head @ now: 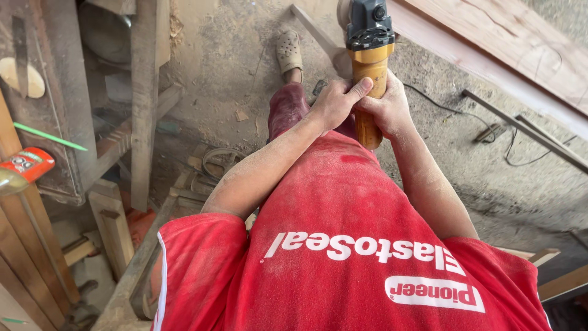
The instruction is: The person positions a long wooden plank on a workbench and uses a handheld electric sander to smooth its surface. The person moves the sander along the plank's length, adjusting grip and position to cover different areas.
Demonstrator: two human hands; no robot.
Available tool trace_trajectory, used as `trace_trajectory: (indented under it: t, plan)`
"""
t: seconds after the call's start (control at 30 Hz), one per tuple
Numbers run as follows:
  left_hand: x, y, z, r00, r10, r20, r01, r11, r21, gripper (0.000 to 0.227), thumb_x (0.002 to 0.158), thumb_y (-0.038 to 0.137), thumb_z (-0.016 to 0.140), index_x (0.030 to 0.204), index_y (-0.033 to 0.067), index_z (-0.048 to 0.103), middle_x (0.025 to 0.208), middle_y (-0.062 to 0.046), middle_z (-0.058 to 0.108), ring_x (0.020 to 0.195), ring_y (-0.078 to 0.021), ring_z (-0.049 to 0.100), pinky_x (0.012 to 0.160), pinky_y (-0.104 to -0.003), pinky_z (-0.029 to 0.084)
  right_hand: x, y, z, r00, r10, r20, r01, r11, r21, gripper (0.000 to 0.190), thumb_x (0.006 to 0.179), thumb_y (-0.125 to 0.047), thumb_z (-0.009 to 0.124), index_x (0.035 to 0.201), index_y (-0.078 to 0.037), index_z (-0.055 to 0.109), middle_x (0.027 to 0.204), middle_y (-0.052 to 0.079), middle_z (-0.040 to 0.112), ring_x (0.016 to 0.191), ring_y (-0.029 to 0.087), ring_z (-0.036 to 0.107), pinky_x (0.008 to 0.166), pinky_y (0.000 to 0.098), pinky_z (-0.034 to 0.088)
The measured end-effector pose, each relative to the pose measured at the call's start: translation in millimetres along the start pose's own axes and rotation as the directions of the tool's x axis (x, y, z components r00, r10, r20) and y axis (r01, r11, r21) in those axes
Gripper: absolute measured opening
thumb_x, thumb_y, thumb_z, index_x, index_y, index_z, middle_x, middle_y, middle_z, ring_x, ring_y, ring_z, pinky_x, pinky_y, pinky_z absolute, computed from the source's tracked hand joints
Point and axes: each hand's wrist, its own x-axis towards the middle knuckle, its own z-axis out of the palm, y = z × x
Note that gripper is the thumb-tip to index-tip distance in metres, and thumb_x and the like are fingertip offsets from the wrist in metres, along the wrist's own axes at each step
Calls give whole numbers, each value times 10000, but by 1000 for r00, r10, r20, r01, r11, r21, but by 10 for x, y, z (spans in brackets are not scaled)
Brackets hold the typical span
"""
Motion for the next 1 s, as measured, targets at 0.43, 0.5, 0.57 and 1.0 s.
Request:
trace_trajectory:
  t: [0.43, 0.5, 0.57, 1.0]
  plan:
    - [240, -482, 1315, 989, -71, 127, 41, 974, 222, 689, 963, 629, 489, 1170, 23, 745, 969, -149, 807, 894, -229, 783, 811, -355, 598, -800, 660, -1142, 985, -14, -172, 33, 994, 107, 438, 824, -67, 757, 1220, -26, 575, 1056, 72, 678, 898, 155, 701, 794, 330, 623]
    - [302, -553, 1561, 989, -52, 140, 2, 942, 337, 715, 942, 660, 469, 1121, 41, 778, 920, -167, 808, 874, -254, 791, 811, -368, 591, -935, 822, -1346, 978, -48, -201, 69, 993, 99, 443, 824, -64, 747, 1232, -17, 580, 1080, 74, 676, 930, 153, 692, 822, 325, 609]
    - [343, -582, 1793, 986, -76, 149, 12, 921, 390, 742, 905, 694, 476, 1078, 49, 798, 905, -178, 805, 874, -274, 792, 806, -378, 586, -1091, 949, -1540, 966, -45, -253, 72, 993, 98, 413, 844, -83, 728, 1222, -3, 582, 1081, 78, 676, 931, 160, 690, 835, 326, 607]
    - [-90, -270, 279, 994, -44, 100, 1, 921, 390, 768, 895, 714, 478, 1143, 53, 780, 970, -217, 797, 947, -299, 772, 847, -386, 566, -458, 784, -174, 979, -104, -176, 129, 981, 142, 431, 819, -80, 721, 1219, 6, 586, 1084, 82, 681, 930, 177, 696, 831, 329, 599]
